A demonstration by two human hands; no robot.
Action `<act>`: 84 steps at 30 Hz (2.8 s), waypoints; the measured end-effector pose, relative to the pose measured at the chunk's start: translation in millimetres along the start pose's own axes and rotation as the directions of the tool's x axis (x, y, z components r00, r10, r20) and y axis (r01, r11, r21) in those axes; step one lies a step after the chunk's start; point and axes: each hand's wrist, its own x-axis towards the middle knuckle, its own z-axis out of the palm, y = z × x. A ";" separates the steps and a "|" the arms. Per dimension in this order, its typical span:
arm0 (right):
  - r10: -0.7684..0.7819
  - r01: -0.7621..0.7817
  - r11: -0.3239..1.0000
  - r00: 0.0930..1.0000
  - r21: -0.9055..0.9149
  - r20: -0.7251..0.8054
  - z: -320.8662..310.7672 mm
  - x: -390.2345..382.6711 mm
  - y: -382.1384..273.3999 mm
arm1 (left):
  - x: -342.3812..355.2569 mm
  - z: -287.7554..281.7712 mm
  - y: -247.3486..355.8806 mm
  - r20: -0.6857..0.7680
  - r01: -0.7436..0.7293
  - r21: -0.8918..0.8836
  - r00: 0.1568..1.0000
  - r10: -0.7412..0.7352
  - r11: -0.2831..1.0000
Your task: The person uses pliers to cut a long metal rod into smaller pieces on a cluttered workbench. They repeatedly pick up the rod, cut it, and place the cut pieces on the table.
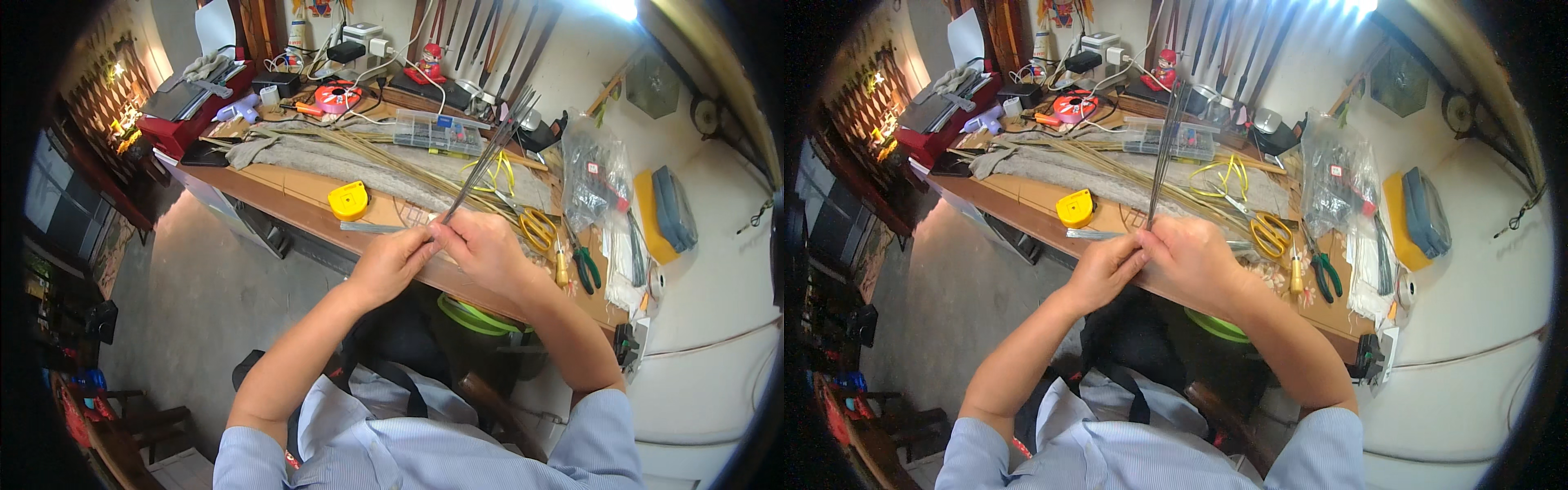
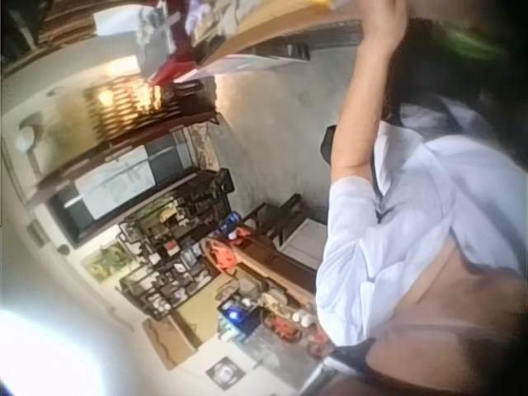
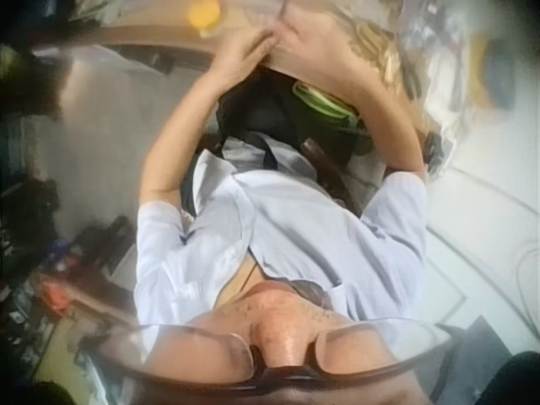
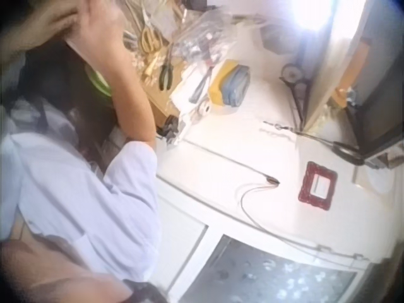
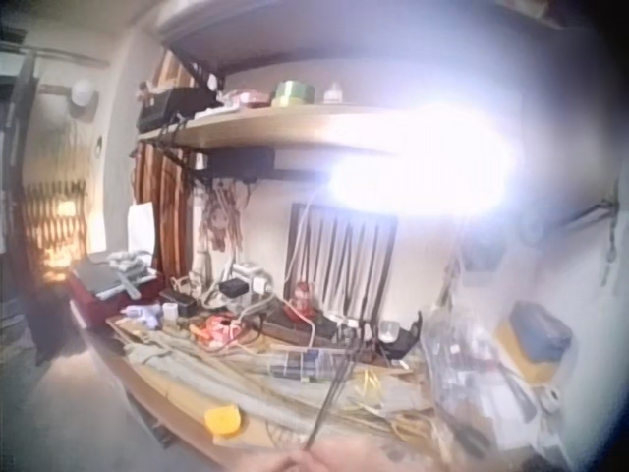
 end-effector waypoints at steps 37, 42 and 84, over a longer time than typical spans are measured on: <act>0.790 -0.742 0.558 0.612 -0.370 -0.037 -128.6 -179.9 100.9 | -79.4 -26.9 17.8 0.369 0.702 -0.540 0.693 -0.619 0.464; 0.813 -0.745 0.550 0.582 -0.378 0.036 -128.1 -177.2 122.7 | -101.4 -36.9 15.4 0.267 0.605 -0.561 0.778 -0.568 0.565; 0.069 -0.757 0.461 0.550 0.463 0.832 97.8 -94.6 -93.7 | -187.6 -88.5 27.4 0.414 0.746 -0.610 0.586 -0.696 0.267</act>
